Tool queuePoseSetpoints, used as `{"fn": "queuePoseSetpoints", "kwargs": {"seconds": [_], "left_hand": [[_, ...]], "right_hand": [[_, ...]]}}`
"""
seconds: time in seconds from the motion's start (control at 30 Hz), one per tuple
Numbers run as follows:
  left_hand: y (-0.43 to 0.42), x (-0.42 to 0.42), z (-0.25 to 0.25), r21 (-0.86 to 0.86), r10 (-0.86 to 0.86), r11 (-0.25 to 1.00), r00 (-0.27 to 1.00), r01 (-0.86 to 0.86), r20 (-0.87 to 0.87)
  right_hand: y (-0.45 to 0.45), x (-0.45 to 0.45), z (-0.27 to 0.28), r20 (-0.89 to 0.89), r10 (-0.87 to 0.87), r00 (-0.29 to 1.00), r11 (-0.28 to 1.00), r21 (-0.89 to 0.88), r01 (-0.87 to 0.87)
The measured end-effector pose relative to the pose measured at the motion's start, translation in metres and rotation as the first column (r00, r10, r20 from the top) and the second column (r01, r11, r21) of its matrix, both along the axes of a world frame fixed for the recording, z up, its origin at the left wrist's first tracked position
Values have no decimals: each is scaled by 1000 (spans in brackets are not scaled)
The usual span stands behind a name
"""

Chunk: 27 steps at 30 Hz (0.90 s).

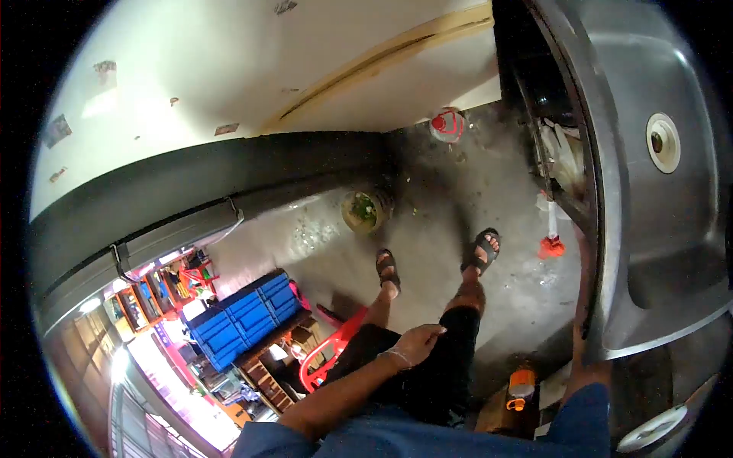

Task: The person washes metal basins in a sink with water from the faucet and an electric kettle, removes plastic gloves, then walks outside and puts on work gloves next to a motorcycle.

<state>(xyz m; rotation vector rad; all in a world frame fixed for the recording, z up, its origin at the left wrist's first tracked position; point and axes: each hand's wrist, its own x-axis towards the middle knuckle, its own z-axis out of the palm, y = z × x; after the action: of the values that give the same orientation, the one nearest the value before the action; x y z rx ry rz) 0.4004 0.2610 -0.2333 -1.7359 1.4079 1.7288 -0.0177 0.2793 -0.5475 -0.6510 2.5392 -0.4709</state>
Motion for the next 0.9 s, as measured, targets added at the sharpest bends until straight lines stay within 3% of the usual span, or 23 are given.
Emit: {"fn": "queuePoseSetpoints", "kwargs": {"seconds": [0.1, 0.33, 0.4, 0.47, 0.53, 0.6, 0.7, 0.77, 0.8, 0.9], "left_hand": [[11, 12, -7, -144, -103, 985, 994, 96, -42], [13, 45, 10, -211, -16, 977, 996, -3, -87], [8, 57, 28, -145, 51, 988, 996, -61, -74], [31, 87, 14, -292, 46, 954, 994, -73, -97], [26, 112, 34, -363, 72, 928, 996, -86, -52], [29, 140, 42, -245, 127, 962, 992, -116, 27], [80, 203, -22, -460, 117, 886, 989, -62, 92], [63, 209, 3, -294, 133, 953, 977, -79, 168], [88, 221, -20, -205, 96, 978, 966, -46, 240], [109, 208, -34, -218, 107, 975, 958, -49, 265]], "right_hand": [[-25, 11, 9, -45, 102, 994, 995, 7, -102], [-77, 45, 32, -150, 314, 937, 948, 1, -318], [-90, 52, 37, -168, 367, 915, 927, -9, -374], [-102, 57, 41, -185, 407, 894, 909, -7, -416], [-114, 64, 40, -210, 437, 875, 894, -5, -448], [-125, 67, 38, -241, 462, 854, 878, -12, -478], [-129, 57, 34, -315, 460, 830, 872, -14, -489], [-127, 44, 27, -356, 467, 809, 867, 4, -499], [-127, 39, 25, -372, 473, 799, 863, 12, -505], [-129, 22, 18, -396, 493, 775, 848, 20, -530]]}}
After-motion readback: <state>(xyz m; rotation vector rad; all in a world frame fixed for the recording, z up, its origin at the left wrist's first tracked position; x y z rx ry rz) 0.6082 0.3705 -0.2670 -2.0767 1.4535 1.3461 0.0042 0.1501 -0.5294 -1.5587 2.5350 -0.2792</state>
